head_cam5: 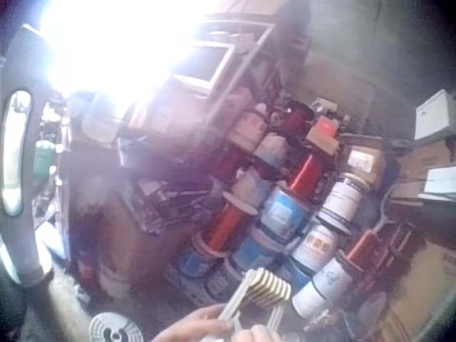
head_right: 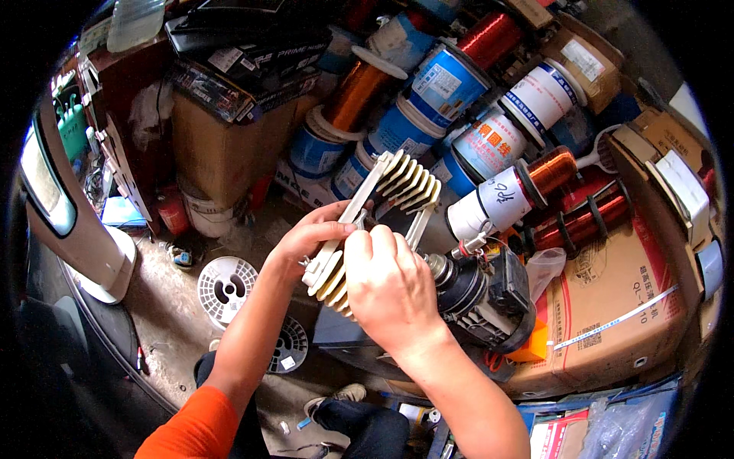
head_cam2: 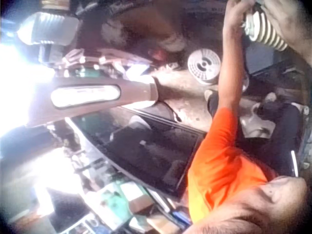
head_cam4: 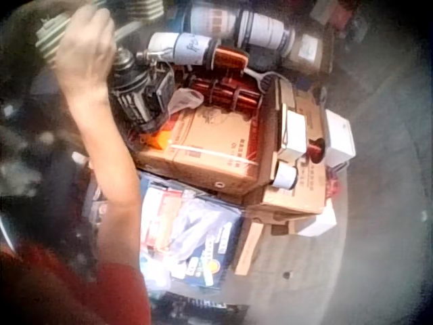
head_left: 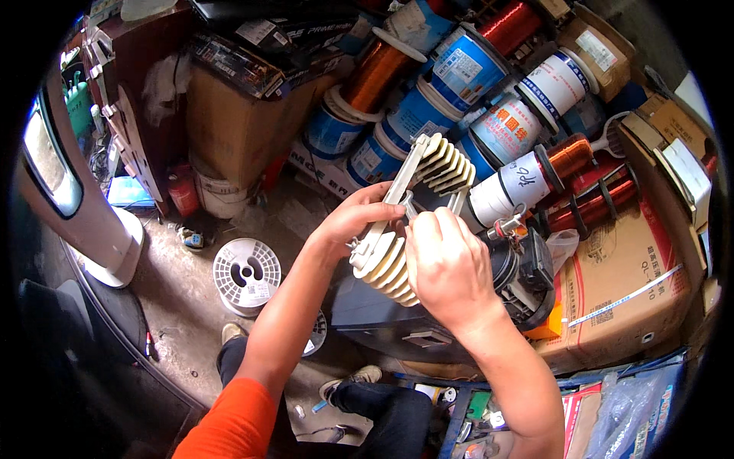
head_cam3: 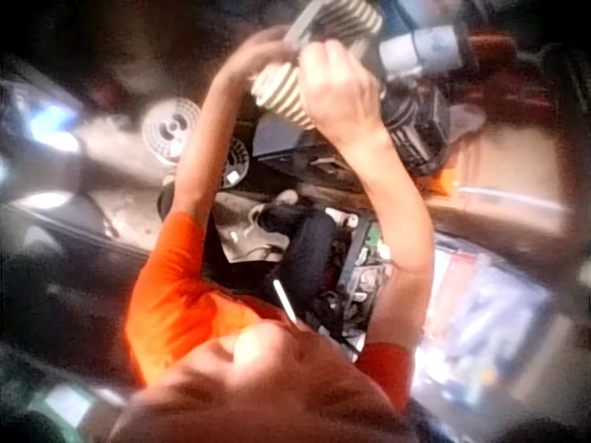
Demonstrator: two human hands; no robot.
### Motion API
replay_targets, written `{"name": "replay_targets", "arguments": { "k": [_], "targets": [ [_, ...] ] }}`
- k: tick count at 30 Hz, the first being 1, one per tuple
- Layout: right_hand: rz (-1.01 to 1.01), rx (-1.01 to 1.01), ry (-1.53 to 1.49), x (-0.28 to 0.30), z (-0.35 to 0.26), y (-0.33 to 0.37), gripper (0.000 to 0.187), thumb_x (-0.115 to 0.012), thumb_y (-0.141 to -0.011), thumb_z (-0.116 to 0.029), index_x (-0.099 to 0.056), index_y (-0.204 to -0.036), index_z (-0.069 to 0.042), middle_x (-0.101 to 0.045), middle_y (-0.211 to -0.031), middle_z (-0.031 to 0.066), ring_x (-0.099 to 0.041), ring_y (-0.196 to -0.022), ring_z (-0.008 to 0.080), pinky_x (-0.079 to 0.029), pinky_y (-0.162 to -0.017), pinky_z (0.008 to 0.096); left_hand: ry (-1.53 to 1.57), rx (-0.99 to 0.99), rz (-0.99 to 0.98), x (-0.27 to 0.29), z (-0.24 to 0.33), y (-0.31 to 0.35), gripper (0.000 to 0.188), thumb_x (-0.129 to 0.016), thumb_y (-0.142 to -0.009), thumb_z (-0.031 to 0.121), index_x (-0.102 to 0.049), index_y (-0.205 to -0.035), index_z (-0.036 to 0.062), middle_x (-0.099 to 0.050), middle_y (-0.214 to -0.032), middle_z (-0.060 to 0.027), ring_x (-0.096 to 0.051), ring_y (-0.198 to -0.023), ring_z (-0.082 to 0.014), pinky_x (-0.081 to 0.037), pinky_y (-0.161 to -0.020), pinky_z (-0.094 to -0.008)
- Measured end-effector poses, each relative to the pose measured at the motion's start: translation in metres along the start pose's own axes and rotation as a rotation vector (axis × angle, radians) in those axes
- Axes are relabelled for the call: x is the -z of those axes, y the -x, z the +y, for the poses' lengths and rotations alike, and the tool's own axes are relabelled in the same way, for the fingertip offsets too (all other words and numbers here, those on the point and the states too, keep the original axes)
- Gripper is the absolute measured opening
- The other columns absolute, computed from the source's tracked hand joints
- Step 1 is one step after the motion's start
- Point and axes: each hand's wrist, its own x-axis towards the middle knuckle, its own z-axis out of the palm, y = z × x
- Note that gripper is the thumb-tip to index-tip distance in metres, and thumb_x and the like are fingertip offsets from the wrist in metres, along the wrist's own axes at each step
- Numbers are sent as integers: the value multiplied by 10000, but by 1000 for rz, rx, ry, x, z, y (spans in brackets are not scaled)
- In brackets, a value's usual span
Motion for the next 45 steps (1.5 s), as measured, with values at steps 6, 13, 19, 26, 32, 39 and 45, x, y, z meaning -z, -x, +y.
{"name": "replay_targets", "arguments": {
  "k": [6, 13, 19, 26, 32, 39, 45],
  "targets": [
    [-19, 56, -4, -6, 12, -7, 45, -500, -788, -68, -484, -796, -27, -514, -740, 123, -581, -693, 269, -509, -588, 369, -26, -59, -91, 6, -6, -8, 678, -632, -701, 61, -373, -1321, -34, -538, -1178, -140, -566, -1032, -181, -451, -892, -273],
    [-104, 44, -234, 4, 29, -34, 135, -619, -792, -87, -535, -823, 14, -588, -776, 189, -592, -729, 365, -481, -631, 424, -170, -34, -37, 6, 1, -9, 670, -626, -688, 54, -382, -1302, -51, -565, -1104, -101, -584, -967, -167, -473, -854, -277],
    [-215, 112, -338, 10, 46, -50, 125, -563, -799, -87, -530, -733, 14, -586, -711, 217, -603, -725, 384, -491, -678, 446, -211, -81, -14, 2, -1, -7, 630, -609, -674, 47, -405, -1263, -41, -559, -856, -84, -570, -653, -118, -467, -581, -227],
    [-295, 47, -446, 14, 55, -59, 114, -574, -787, -81, -560, -755, 27, -601, -718, 227, -607, -750, 385, -479, -668, 436, -141, -108, -38, 2, -2, -7, 678, -608, -681, 51, -373, -1310, -41, -533, -797, -46, -527, -653, -102, -430, -574, -215],
    [-271, 15, -493, 12, 56, -59, 105, -577, -769, -68, -577, -747, 35, -601, -698, 230, -612, -711, 388, -487, -643, 429, -167, -131, -3, 2, -5, -6, 686, -615, -682, 75, -372, -1313, -44, -535, -778, -53, -512, -634, -113, -415, -563, -223],
    [-247, -8, -392, 11, 53, -61, 142, -555, -767, -107, -595, -755, 28, -606, -716, 231, -616, -739, 381, -493, -668, 434, -185, -81, 28, 0, -2, -5, 667, -593, -664, 39, -397, -1298, -31, -537, -777, -56, -517, -624, -129, -417, -554, -238],
    [-70, 18, -261, 55, 48, -14, 102, -559, -769, -66, -558, -806, 28, -609, -780, 208, -619, -740, 355, -504, -676, 416, -56, -64, -74, -1, -4, -1, 636, -673, -757, 111, -388, -1309, -27, -572, -1085, -114, -582, -775, -132, -486, -715, -246]
  ]
}}
